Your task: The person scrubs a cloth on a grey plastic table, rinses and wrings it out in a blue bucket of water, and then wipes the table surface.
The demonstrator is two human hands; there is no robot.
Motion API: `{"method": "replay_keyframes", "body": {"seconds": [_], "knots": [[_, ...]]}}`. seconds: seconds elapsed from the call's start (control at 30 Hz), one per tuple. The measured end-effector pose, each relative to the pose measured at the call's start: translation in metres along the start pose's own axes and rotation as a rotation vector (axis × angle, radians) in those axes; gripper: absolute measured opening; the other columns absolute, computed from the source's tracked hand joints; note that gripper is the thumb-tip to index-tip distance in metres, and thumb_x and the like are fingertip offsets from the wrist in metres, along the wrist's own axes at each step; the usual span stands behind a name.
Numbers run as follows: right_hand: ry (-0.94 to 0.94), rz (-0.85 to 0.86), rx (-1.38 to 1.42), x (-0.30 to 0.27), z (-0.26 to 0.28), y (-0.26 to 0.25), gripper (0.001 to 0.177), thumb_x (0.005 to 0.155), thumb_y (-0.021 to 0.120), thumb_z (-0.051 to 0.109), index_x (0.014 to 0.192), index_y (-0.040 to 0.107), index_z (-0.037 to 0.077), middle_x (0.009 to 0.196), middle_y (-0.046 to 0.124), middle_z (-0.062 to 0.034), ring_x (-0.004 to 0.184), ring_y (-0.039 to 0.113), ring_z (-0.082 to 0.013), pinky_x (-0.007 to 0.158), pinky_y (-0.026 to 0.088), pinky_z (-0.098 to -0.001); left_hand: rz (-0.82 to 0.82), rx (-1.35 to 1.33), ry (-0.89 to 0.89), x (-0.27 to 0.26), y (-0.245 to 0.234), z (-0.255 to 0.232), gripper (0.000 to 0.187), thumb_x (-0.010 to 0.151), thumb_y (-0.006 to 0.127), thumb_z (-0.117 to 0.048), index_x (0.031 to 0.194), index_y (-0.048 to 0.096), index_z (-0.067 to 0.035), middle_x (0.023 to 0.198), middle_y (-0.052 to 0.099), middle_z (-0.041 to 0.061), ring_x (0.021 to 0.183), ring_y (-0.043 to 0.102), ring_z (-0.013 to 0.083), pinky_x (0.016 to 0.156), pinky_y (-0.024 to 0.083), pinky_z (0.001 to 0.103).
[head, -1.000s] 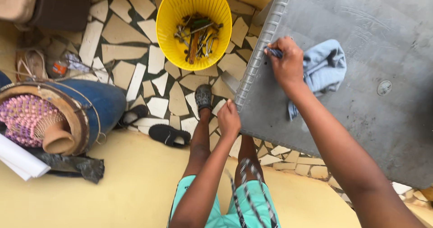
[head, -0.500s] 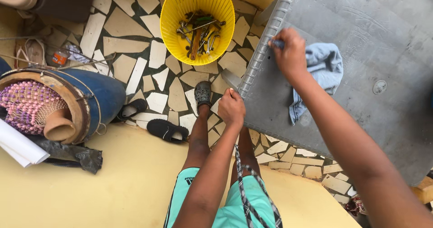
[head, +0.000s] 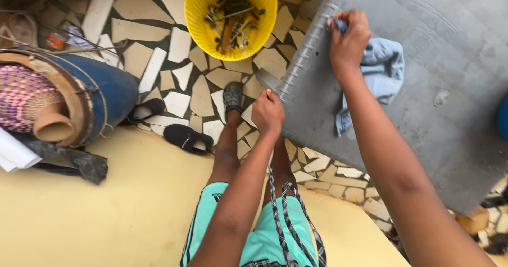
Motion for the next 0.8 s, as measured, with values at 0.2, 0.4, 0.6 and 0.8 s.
{"method": "replay_keyframes", "body": {"seconds": [0.2, 0.4, 0.6, 0.8], "knots": [[-0.09, 0.078, -0.024, 0.015, -0.009, 0.002, 0.023, 0.09, 0.086, 0.008, 0.098, 0.066, 0.001, 0.098, 0.064, -0.0183, 0.09, 0.063, -0.039, 0.077, 0.049, -0.0467, 0.007, 0.009, 0.013, 0.003, -0.001, -0.002, 0.036, 0.098, 0.047, -0.032, 0.087, 0.071, -0.007, 0.083, 0.073, 0.022, 0.08, 0.069, 0.0448, 0.072, 0.053, 0.057], [-0.105, 0.148, -0.01, 0.009, -0.004, 0.001, 0.02, 0.085, 0.086, 0.007, 0.098, 0.072, 0.003, 0.096, 0.064, -0.0162, 0.086, 0.066, -0.038, 0.075, 0.051, -0.0475, -0.021, 0.015, 0.042, 0.002, -0.001, -0.002, 0.035, 0.098, 0.047, -0.031, 0.088, 0.072, -0.008, 0.084, 0.073, 0.022, 0.08, 0.07, 0.0449, 0.072, 0.054, 0.056], [-0.015, 0.082, 0.014, 0.039, -0.017, -0.003, 0.021, 0.075, 0.092, 0.007, 0.087, 0.075, 0.003, 0.09, 0.068, -0.0159, 0.079, 0.068, -0.0352, 0.069, 0.053, -0.0433, -0.011, -0.007, 0.041, 0.003, 0.002, -0.002, 0.035, 0.098, 0.047, -0.031, 0.088, 0.071, -0.008, 0.084, 0.072, 0.022, 0.08, 0.07, 0.0446, 0.07, 0.055, 0.055], [-0.073, 0.189, 0.074, -0.017, 0.011, -0.003, 0.018, 0.08, 0.089, 0.005, 0.088, 0.073, 0.002, 0.088, 0.067, -0.0159, 0.082, 0.069, -0.0345, 0.073, 0.055, -0.0438, 0.03, 0.013, -0.01, 0.001, -0.003, -0.006, 0.035, 0.098, 0.047, -0.029, 0.088, 0.072, -0.007, 0.082, 0.073, 0.021, 0.079, 0.07, 0.0445, 0.071, 0.054, 0.055]]}}
Point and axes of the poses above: each hand's wrist, its own x-axis towards the middle knuckle, its own y-axis out of the palm, z = x × y, the point moved 4 cm from there along x, towards the middle knuckle
